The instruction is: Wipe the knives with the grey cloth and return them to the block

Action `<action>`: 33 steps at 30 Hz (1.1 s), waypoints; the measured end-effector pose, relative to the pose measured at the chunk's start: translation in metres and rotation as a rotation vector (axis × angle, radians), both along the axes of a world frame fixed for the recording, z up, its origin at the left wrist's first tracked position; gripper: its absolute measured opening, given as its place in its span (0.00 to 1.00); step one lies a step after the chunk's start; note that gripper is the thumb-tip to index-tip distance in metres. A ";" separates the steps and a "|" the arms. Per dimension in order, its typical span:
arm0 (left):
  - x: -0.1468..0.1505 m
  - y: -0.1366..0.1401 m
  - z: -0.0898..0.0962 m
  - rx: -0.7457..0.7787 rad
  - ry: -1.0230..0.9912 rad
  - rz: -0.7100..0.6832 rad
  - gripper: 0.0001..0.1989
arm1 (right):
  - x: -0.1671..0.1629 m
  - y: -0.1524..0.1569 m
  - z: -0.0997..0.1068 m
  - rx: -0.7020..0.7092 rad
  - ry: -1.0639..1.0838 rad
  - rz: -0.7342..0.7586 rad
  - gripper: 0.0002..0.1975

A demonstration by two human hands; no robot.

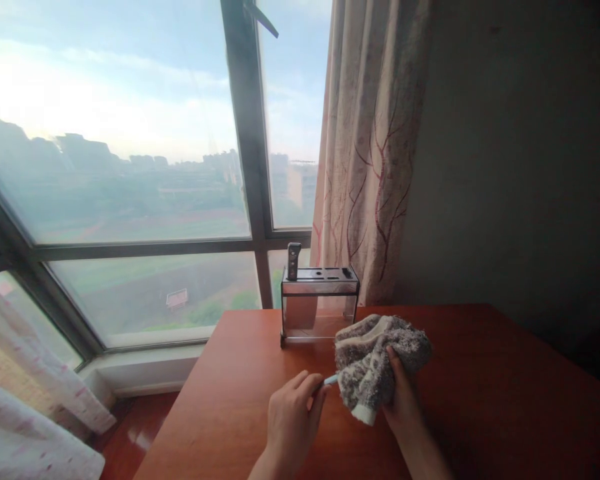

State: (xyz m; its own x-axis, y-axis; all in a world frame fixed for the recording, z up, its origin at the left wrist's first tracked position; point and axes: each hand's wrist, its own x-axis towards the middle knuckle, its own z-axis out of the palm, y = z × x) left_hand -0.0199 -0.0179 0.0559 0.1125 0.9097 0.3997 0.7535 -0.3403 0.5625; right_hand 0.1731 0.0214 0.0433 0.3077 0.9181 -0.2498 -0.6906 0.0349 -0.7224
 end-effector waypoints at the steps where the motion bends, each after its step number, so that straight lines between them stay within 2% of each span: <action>1: 0.000 0.000 0.001 -0.009 -0.020 -0.022 0.11 | 0.002 -0.001 -0.002 0.015 0.039 0.036 0.30; 6: 0.004 0.003 -0.001 -0.147 -0.147 -0.159 0.18 | 0.015 -0.004 -0.007 0.041 0.162 0.118 0.20; 8: 0.005 0.005 -0.003 -0.290 -0.256 -0.244 0.22 | 0.020 -0.006 -0.007 0.060 0.165 0.130 0.20; 12: 0.004 0.007 -0.006 -0.698 -0.517 -0.431 0.31 | 0.027 -0.009 -0.010 0.070 0.144 0.155 0.25; 14: 0.004 0.007 -0.007 -0.743 -0.552 -0.465 0.31 | 0.029 -0.009 -0.010 0.066 0.146 0.157 0.26; 18: 0.009 0.009 -0.011 -0.519 -0.466 -0.380 0.27 | 0.026 -0.005 -0.001 0.051 0.174 0.140 0.27; 23: 0.010 0.012 -0.018 -0.197 -0.080 -0.153 0.19 | 0.016 0.003 0.007 -0.032 0.123 0.108 0.30; 26: 0.004 0.012 -0.022 -0.016 0.109 -0.040 0.14 | 0.013 0.008 0.007 -0.057 0.037 0.011 0.31; 30: -0.002 0.010 -0.024 0.229 0.300 0.009 0.11 | 0.014 0.010 0.008 -0.044 0.046 -0.047 0.28; 33: -0.003 0.009 -0.022 0.307 0.358 -0.001 0.11 | 0.018 0.009 0.009 -0.022 0.102 -0.041 0.25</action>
